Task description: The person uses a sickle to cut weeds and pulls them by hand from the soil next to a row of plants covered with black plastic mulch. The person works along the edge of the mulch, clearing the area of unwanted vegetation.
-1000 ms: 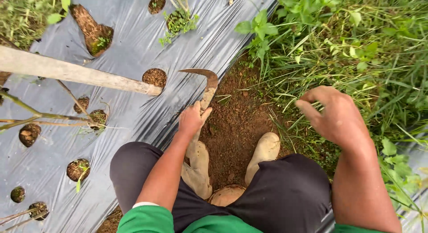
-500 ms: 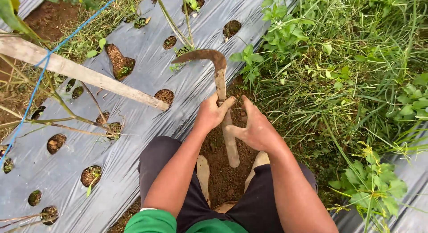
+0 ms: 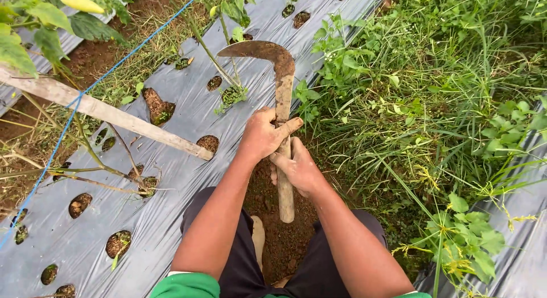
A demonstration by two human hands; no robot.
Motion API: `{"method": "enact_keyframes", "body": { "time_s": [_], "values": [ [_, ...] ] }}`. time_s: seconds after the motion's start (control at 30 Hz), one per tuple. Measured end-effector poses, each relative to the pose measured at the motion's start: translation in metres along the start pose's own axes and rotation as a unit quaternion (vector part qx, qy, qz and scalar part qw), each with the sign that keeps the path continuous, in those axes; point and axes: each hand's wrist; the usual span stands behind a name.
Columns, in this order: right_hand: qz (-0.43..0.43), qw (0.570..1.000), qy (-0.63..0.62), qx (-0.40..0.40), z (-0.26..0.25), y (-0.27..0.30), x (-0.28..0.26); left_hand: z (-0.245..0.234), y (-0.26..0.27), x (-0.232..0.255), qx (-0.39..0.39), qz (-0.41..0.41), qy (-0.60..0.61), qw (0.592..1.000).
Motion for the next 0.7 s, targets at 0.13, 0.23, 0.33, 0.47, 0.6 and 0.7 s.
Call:
{"method": "enact_keyframes", "body": {
  "time_s": [0.13,0.23,0.33,0.47,0.6,0.7],
  "values": [
    [-0.003,0.999,-0.049,-0.024,-0.004,0.008,-0.008,0.001,0.002,0.0,-0.043,0.072,0.021,0.996],
    [-0.001,0.999,-0.019,0.035,-0.011,0.018,-0.022,-0.013,0.013,0.014,-0.139,0.043,0.002,0.989],
    [0.029,0.993,0.051,0.104,-0.025,0.019,-0.033,-0.039,0.019,0.029,-0.225,-0.015,-0.075,0.971],
    [0.088,0.972,0.135,0.171,-0.038,0.022,-0.046,-0.06,0.009,-0.007,-0.301,-0.102,-0.229,0.92],
    [0.097,0.963,0.161,0.194,-0.04,0.021,-0.045,-0.042,-0.048,-0.162,-0.277,-0.043,-0.226,0.933],
    [0.139,0.94,0.195,0.243,-0.041,0.019,-0.037,-0.002,-0.101,-0.313,-0.194,0.047,-0.24,0.95]
  ]
}}
Point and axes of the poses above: each hand's wrist, its own y-axis away from the middle knuckle, its own z-axis out of the palm, x = y × z, and after that the axes turned 5 degrees about x, right-handed
